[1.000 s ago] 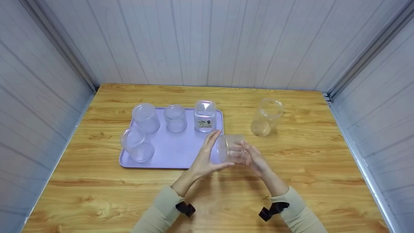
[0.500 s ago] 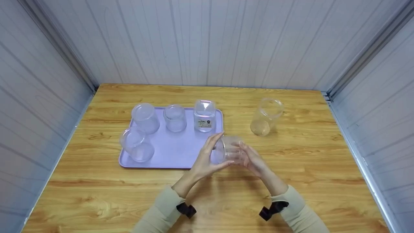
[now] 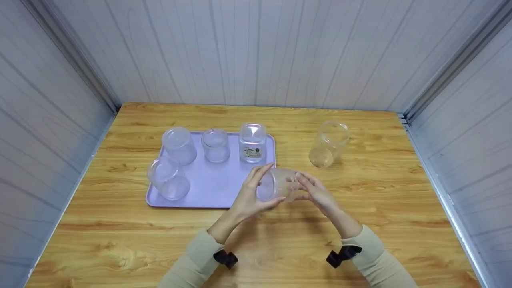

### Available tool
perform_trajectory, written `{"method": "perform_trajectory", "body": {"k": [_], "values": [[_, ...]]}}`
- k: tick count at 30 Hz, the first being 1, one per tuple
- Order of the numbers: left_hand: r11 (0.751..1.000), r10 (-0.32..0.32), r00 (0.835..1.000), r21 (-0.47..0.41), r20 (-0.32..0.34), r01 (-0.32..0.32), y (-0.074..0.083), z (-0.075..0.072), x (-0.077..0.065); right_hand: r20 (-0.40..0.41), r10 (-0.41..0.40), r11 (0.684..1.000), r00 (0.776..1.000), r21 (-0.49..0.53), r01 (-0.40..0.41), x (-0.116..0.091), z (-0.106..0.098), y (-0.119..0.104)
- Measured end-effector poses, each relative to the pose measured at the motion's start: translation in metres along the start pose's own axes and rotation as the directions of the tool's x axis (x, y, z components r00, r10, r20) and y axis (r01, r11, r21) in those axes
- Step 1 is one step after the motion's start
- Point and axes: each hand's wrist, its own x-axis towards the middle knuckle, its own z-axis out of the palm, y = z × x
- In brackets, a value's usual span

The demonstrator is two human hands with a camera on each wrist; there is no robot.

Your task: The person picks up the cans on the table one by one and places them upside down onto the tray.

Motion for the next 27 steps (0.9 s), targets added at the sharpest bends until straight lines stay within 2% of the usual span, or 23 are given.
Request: {"method": "perform_trajectory", "body": {"k": [5,8,11,16,20,22,27], "values": [[0.996,-0.060,0.998,0.063,0.011,0.059,-0.002,-0.008,-0.003,-0.072,-0.058,0.991,0.996,-0.122,0.049,0.002,-0.007,-0.006],[0.988,-0.089,0.996,0.125,0.014,0.086,-0.005,-0.013,-0.004,-0.109,-0.103,0.975,0.989,-0.205,0.079,0.002,-0.010,-0.011],[0.974,-0.126,0.992,0.193,0.013,0.121,-0.008,-0.018,-0.005,-0.132,-0.147,0.954,0.980,-0.281,0.105,0.001,-0.013,-0.020],[0.939,-0.204,0.979,0.285,0.009,0.193,-0.012,-0.028,-0.006,-0.143,-0.228,0.898,0.963,-0.413,0.152,-0.004,-0.015,-0.041],[0.910,-0.249,0.969,0.343,0.003,0.232,-0.016,-0.036,-0.006,-0.141,-0.332,0.809,0.933,-0.551,0.205,0.005,-0.030,-0.040],[0.898,-0.258,0.966,0.369,0.001,0.240,-0.017,-0.040,-0.005,-0.134,-0.382,0.748,0.914,-0.626,0.221,0.010,-0.039,-0.038],[0.874,-0.274,0.962,0.417,0.002,0.249,-0.022,-0.047,-0.003,-0.105,-0.431,0.602,0.896,-0.774,0.199,0.013,-0.047,-0.049]]}}
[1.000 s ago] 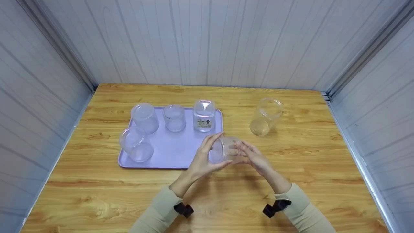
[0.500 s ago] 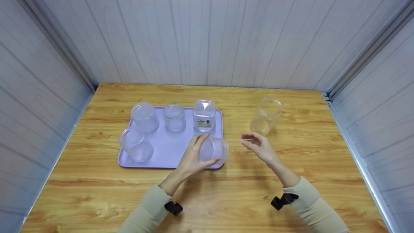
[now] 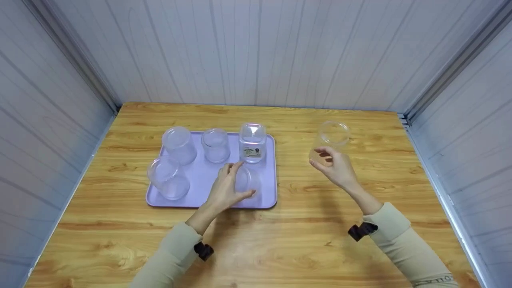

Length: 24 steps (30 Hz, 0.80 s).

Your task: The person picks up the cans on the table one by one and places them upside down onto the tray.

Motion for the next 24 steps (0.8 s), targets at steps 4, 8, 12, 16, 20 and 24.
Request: {"method": "perform_trajectory", "body": {"k": [4,8,12,16,20,24], "values": [[0.998,-0.023,1.000,0.053,0.012,0.023,-0.004,-0.003,0.003,0.006,-0.029,0.990,1.000,-0.135,0.029,0.006,-0.009,-0.001],[0.995,-0.045,0.999,0.095,0.028,0.042,-0.007,-0.005,0.006,0.025,-0.038,0.975,0.999,-0.219,0.043,0.013,-0.018,0.000],[0.989,-0.068,0.996,0.136,0.054,0.060,-0.009,-0.009,0.010,0.049,-0.006,0.963,0.999,-0.268,0.019,0.021,-0.028,0.002],[0.981,-0.096,0.993,0.178,0.075,0.081,-0.012,-0.011,0.013,0.064,0.044,0.952,0.997,-0.306,-0.022,0.031,-0.037,0.004],[0.972,-0.112,0.990,0.216,0.087,0.091,-0.014,-0.013,0.015,0.072,0.088,0.938,0.994,-0.340,-0.058,0.038,-0.042,0.006],[0.964,-0.121,0.988,0.249,0.100,0.093,-0.017,-0.014,0.017,0.080,0.129,0.931,0.988,-0.353,-0.093,0.045,-0.044,0.010]]}}
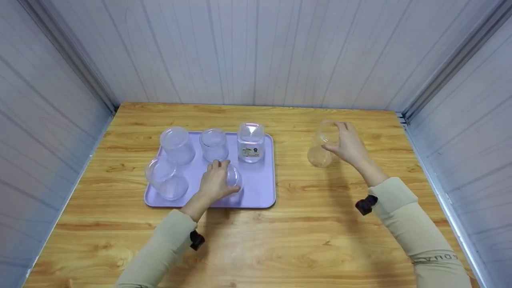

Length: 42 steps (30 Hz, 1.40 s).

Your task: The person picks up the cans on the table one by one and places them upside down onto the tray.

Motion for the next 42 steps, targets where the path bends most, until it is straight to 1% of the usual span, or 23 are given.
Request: {"method": "perform_trajectory", "body": {"k": [8,14,20,26,35,38,42], "values": [[0.998,-0.041,0.997,0.053,0.062,0.038,-0.008,-0.002,0.005,0.047,0.086,0.996,0.995,0.011,-0.087,0.012,0.002,0.005],[0.995,-0.046,0.995,0.089,0.085,0.039,-0.012,-0.002,0.005,0.065,0.113,0.994,0.991,-0.016,-0.112,0.019,0.003,0.010],[0.993,-0.067,0.991,0.104,0.112,0.055,-0.016,-0.002,0.005,0.081,0.108,0.994,0.991,-0.042,-0.105,0.025,0.004,0.014],[0.992,-0.081,0.990,0.110,0.113,0.069,-0.021,-0.003,0.006,0.098,0.124,0.991,0.987,-0.051,-0.120,0.032,0.009,0.016],[0.991,-0.065,0.993,0.125,0.103,0.052,-0.027,-0.003,0.005,0.116,0.175,0.984,0.978,-0.040,-0.171,0.040,0.014,0.019],[0.991,-0.064,0.992,0.124,0.107,0.051,-0.029,-0.003,0.006,0.120,0.186,0.983,0.975,-0.027,-0.184,0.042,0.015,0.019],[0.992,-0.073,0.990,0.115,0.118,0.059,-0.031,-0.003,0.007,0.145,0.206,0.978,0.968,0.005,-0.209,0.045,0.017,0.016]]}}
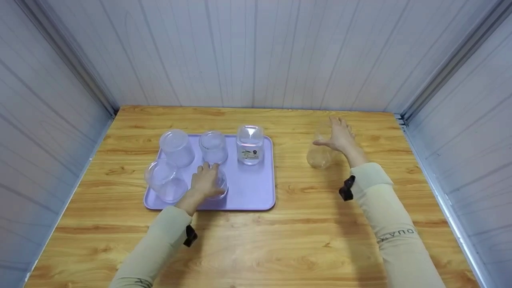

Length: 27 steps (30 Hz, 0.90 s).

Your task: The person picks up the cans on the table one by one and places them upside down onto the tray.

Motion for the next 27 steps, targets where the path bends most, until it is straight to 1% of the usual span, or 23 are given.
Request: {"method": "perform_trajectory", "body": {"k": [6,12,19,27], "values": [[1.000,0.000,1.000,-0.007,0.013,0.000,-0.0023,0.0009,0.0027,0.011,0.031,0.999,0.999,0.023,-0.031,0.0021,0.0007,-0.0047],[1.000,-0.001,1.000,-0.002,0.023,0.001,-0.0044,0.0020,0.0042,0.026,0.048,0.999,0.999,0.001,-0.048,0.0037,-0.0011,-0.0070],[1.000,-0.003,1.000,0.009,0.025,0.003,-0.0032,0.0009,0.0047,0.049,0.046,0.999,0.998,-0.027,-0.045,0.0064,-0.0019,-0.0054],[1.000,-0.004,1.000,0.000,0.022,0.004,-0.0030,0.0021,0.0051,0.032,0.050,0.998,0.998,-0.029,-0.049,0.0080,-0.0027,-0.0044]]}}
